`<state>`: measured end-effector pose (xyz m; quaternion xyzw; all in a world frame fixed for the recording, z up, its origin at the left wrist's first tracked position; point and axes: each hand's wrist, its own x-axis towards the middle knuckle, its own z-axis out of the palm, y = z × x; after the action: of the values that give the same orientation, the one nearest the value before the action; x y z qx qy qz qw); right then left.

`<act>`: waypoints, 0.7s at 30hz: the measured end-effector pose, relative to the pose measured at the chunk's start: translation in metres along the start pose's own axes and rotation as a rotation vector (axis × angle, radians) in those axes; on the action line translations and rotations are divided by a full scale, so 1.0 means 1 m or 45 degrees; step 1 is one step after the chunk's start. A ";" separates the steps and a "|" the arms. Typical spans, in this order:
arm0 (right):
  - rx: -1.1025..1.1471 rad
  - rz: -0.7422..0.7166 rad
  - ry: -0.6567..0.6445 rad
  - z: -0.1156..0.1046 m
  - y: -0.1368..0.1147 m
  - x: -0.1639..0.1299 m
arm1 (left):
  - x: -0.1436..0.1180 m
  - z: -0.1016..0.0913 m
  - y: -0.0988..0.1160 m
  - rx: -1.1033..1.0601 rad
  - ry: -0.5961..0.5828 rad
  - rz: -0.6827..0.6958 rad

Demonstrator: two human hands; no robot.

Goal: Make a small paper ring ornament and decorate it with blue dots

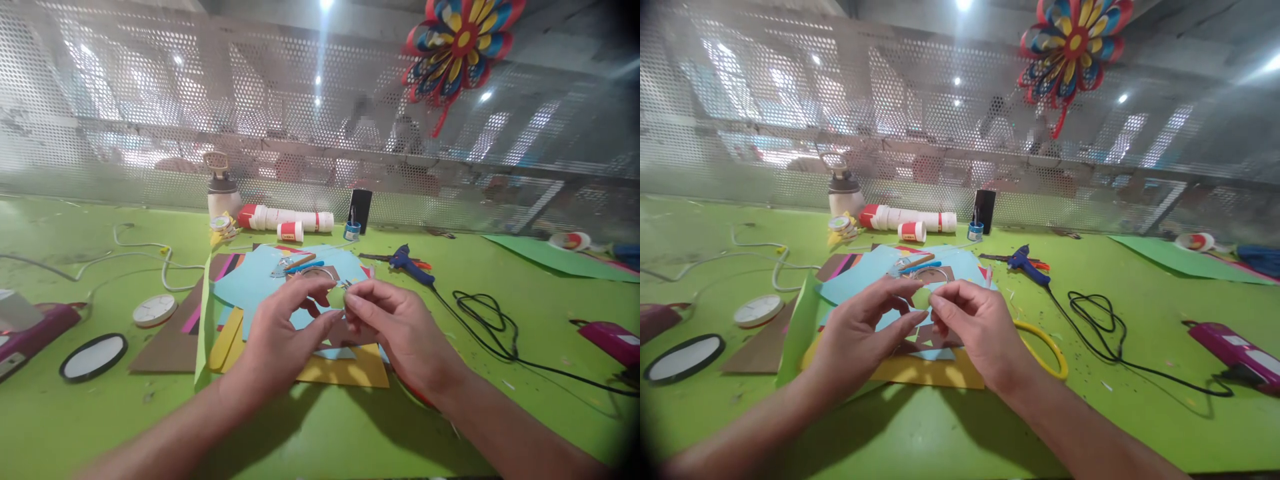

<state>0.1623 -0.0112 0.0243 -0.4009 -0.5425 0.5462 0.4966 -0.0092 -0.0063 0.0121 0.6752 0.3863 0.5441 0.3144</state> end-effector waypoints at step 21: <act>-0.027 -0.114 0.046 0.001 0.003 0.000 | 0.007 -0.009 0.000 -0.713 -0.236 -0.664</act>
<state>0.1612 -0.0111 0.0219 -0.3914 -0.5566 0.5103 0.5258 -0.0174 -0.0002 0.0170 0.4890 0.3514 0.4670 0.6475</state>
